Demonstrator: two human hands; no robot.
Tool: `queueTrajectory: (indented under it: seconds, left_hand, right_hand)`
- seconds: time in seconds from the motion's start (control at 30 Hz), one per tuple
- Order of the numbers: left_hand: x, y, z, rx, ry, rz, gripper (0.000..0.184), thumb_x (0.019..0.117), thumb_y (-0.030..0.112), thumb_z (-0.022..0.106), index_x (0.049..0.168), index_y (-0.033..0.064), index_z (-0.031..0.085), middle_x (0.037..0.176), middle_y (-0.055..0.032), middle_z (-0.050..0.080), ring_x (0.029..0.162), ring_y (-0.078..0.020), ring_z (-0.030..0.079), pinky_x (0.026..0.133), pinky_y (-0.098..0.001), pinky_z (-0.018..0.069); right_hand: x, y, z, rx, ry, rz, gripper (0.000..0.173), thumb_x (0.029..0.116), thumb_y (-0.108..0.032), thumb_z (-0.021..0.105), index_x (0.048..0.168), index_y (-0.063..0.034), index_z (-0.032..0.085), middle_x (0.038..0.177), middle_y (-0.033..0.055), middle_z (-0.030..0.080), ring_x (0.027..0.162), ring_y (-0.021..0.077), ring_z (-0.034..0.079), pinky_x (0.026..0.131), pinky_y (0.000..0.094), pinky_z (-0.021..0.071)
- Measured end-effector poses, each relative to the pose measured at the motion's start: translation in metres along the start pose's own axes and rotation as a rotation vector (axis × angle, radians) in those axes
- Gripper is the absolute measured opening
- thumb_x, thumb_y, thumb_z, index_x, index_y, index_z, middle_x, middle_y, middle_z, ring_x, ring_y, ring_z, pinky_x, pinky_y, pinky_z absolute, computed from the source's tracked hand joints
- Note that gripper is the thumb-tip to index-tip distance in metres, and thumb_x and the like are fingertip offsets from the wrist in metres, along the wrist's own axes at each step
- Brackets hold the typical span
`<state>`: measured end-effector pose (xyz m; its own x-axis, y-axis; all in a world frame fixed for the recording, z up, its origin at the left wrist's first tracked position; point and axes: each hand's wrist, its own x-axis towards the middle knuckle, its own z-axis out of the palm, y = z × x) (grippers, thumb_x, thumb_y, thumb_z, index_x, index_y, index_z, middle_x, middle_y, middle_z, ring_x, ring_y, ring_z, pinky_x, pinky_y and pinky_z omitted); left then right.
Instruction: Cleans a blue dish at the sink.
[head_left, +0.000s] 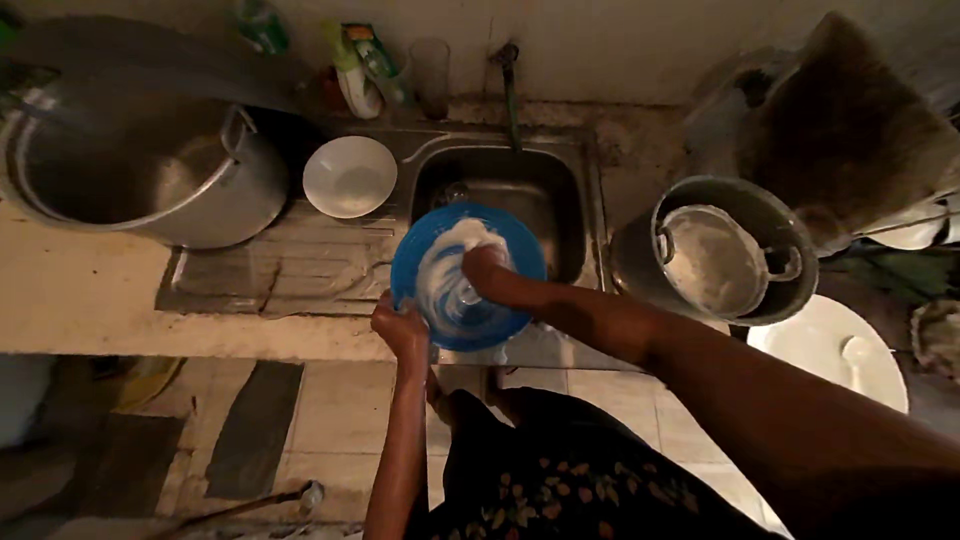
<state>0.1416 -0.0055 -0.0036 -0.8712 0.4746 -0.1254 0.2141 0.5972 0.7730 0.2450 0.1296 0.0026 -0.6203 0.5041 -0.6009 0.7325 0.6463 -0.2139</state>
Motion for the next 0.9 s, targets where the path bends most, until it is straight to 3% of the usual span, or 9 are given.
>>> queueTrajectory:
  seconds: [0.07,0.2,0.27,0.4,0.47,0.63,0.73,0.83,0.9]
  left_hand:
    - [0.001,-0.001,0.006,-0.018,0.022,0.012,0.031,0.0915,0.005,0.069,0.12,-0.0081,0.065,0.11,-0.0243,0.069,0.103,-0.0326,0.069,0.095,-0.0477,0.0541]
    - [-0.006,-0.002,0.003,-0.025,-0.001,0.019,0.033,0.0934,0.004,0.067,0.124,-0.0091,0.063,0.112,-0.0248,0.069,0.105,-0.0317,0.069,0.097,-0.0464,0.0541]
    - [-0.006,-0.001,0.002,-0.015,0.009,0.017,0.03,0.0921,0.004,0.068,0.12,-0.0085,0.065,0.108,-0.0233,0.07,0.1,-0.0296,0.07,0.093,-0.0454,0.0556]
    - [-0.003,0.013,-0.004,0.006,-0.004,0.01,0.028,0.0923,0.004,0.067,0.117,-0.0077,0.066,0.107,-0.0231,0.07,0.099,-0.03,0.069,0.091,-0.0463,0.0554]
    - [-0.005,0.035,-0.021,0.057,-0.04,0.095,0.028,0.0943,0.004,0.064,0.119,-0.0087,0.065,0.108,-0.0257,0.069,0.098,-0.0328,0.069,0.091,-0.0482,0.0552]
    - [0.0,0.118,-0.08,0.398,-0.172,0.466,0.035,0.097,0.003,0.061,0.132,-0.0013,0.063,0.127,-0.0288,0.062,0.111,-0.0464,0.063,0.094,-0.0645,0.0499]
    - [-0.003,0.153,-0.074,0.55,-0.247,0.618,0.035,0.094,0.004,0.066,0.129,-0.0015,0.063,0.12,-0.0277,0.063,0.101,-0.0459,0.066,0.087,-0.0644,0.0528]
    - [0.003,0.168,-0.058,0.619,-0.259,0.613,0.031,0.0925,0.006,0.069,0.122,-0.0021,0.063,0.113,-0.0273,0.065,0.097,-0.0457,0.066,0.083,-0.0647,0.0534]
    - [0.014,0.164,-0.049,0.609,-0.243,0.583,0.029,0.0932,0.007,0.067,0.122,-0.0009,0.065,0.115,-0.0264,0.066,0.1,-0.0448,0.066,0.085,-0.0661,0.0527]
  right_hand:
    - [-0.017,0.0,0.021,0.022,-0.143,-0.062,0.036,0.1012,-0.013,0.057,0.127,0.0119,0.06,0.134,0.0332,0.057,0.126,0.0517,0.054,0.101,0.0688,0.0432]
    - [-0.006,-0.02,0.027,0.111,0.006,-0.171,0.037,0.1027,-0.015,0.053,0.135,0.0025,0.057,0.128,0.0274,0.063,0.118,0.0469,0.062,0.095,0.0658,0.0499]
    - [0.008,-0.012,0.018,0.143,0.103,-0.138,0.032,0.1007,-0.012,0.059,0.13,0.0003,0.062,0.122,0.026,0.065,0.112,0.0455,0.064,0.092,0.0644,0.052]
    - [0.003,0.004,0.016,0.057,0.009,-0.185,0.029,0.1003,-0.013,0.057,0.125,0.0002,0.063,0.115,0.0252,0.067,0.108,0.0458,0.065,0.089,0.0658,0.051]
    - [-0.004,0.018,0.004,0.11,0.08,-0.199,0.028,0.1,-0.012,0.06,0.125,-0.0016,0.065,0.112,0.0251,0.069,0.105,0.0459,0.066,0.088,0.0654,0.0517]
    - [-0.032,0.039,-0.038,0.318,0.107,-0.334,0.043,0.101,-0.007,0.06,0.144,-0.0015,0.054,0.14,0.0281,0.056,0.128,0.046,0.056,0.109,0.0607,0.0428]
    - [0.002,0.05,0.025,0.429,0.346,-0.459,0.039,0.0938,-0.008,0.069,0.132,-0.0032,0.064,0.136,0.0241,0.059,0.121,0.0409,0.06,0.103,0.057,0.0496]
    - [0.032,0.044,0.063,0.612,0.362,-0.322,0.041,0.0954,-0.013,0.067,0.135,-0.0048,0.061,0.138,0.0225,0.059,0.122,0.0384,0.061,0.103,0.0559,0.0504]
    - [0.036,0.039,0.065,0.732,0.421,-0.285,0.037,0.0969,-0.02,0.066,0.132,-0.0106,0.064,0.135,0.0157,0.06,0.117,0.0291,0.062,0.101,0.0479,0.0533]
